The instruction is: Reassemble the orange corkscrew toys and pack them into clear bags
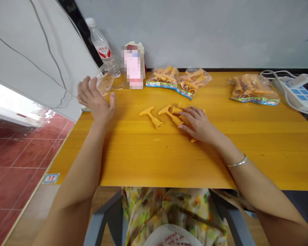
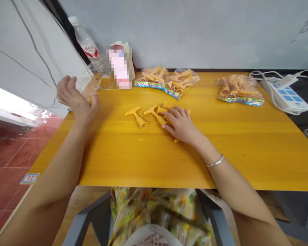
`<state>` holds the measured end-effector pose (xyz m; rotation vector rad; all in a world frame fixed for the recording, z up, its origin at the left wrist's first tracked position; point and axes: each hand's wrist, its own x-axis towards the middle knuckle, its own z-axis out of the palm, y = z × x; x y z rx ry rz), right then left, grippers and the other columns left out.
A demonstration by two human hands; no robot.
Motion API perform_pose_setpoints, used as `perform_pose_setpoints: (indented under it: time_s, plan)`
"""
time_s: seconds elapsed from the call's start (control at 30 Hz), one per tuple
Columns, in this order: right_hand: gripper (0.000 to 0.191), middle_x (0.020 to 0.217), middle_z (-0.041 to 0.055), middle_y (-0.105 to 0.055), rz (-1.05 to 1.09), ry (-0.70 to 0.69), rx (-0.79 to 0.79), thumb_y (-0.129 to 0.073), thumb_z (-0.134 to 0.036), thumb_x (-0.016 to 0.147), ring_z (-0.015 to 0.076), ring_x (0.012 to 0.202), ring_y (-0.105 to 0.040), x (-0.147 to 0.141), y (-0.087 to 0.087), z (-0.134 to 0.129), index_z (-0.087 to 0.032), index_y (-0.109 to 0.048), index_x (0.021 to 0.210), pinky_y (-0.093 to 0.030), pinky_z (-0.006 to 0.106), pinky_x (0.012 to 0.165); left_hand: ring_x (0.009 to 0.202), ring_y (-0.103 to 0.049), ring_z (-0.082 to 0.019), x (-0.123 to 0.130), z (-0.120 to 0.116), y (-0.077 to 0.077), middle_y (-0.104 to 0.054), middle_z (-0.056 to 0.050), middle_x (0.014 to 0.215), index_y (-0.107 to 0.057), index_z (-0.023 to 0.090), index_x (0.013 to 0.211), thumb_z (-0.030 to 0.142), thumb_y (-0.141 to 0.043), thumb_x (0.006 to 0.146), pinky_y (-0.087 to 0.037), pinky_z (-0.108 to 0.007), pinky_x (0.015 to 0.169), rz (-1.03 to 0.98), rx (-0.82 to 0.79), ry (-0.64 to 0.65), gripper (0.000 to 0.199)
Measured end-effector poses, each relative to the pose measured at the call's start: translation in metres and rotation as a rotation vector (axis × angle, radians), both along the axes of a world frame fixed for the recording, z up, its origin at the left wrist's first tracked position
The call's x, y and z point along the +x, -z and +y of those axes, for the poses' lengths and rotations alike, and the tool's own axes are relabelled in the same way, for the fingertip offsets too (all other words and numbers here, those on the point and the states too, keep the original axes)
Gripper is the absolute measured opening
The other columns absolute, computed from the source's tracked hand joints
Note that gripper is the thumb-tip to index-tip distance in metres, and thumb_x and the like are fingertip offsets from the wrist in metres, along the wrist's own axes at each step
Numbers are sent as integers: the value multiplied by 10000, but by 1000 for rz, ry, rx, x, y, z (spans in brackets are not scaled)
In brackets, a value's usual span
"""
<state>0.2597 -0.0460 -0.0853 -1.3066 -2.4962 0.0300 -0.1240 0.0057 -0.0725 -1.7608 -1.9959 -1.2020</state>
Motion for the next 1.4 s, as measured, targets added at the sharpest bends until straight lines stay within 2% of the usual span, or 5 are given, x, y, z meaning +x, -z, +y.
perform_pose_setpoints:
  time_s: [0.23, 0.53, 0.93, 1.2, 1.4]
  plan:
    - [470, 1478, 139, -499, 16, 4, 43, -511, -418, 977, 389, 1390, -377, 0, -5, 2, -229, -518, 1407, -344, 661, 1087, 1298, -505, -376, -25, 11, 19, -584, -186, 1373, -569, 189, 1332, 549, -433, 937, -319, -550, 1054, 95, -518, -139, 552]
    - [337, 1452, 145, -521, -108, -35, 110, -583, -334, 952, 417, 1407, -364, -9, -5, -4, -243, -643, 1271, -308, 726, 1073, 1205, -531, -383, -4, 4, 4, -636, -186, 1196, -683, 193, 1088, 563, -410, 959, -332, -569, 1012, 145, -258, -70, 478]
    - [287, 1384, 109, -587, 57, -44, 215, -538, -277, 970, 356, 1363, -433, -7, -5, 2, -256, -639, 1239, -360, 647, 1079, 1210, -505, -300, 82, -25, 14, -543, -135, 1303, -586, 234, 1312, 344, -579, 927, -415, -464, 1035, 436, -314, 1012, 401]
    - [313, 1296, 126, -621, 518, -75, 52, -513, -343, 985, 276, 1238, -565, -19, -13, -5, -260, -613, 1271, -474, 520, 1046, 1020, -635, -187, 98, -44, 7, -662, -83, 1084, -513, 196, 971, 251, -640, 883, -496, -353, 941, -341, -127, 1098, 164]
    - [494, 1029, 69, -704, 995, -58, -698, -516, -605, 938, 180, 864, -686, -31, -16, -14, -238, -561, 1266, -583, 348, 768, 946, -689, -168, 120, -61, 2, -696, -98, 1070, -451, 196, 917, 370, -692, 875, -552, -322, 861, -733, -271, 1201, 300]
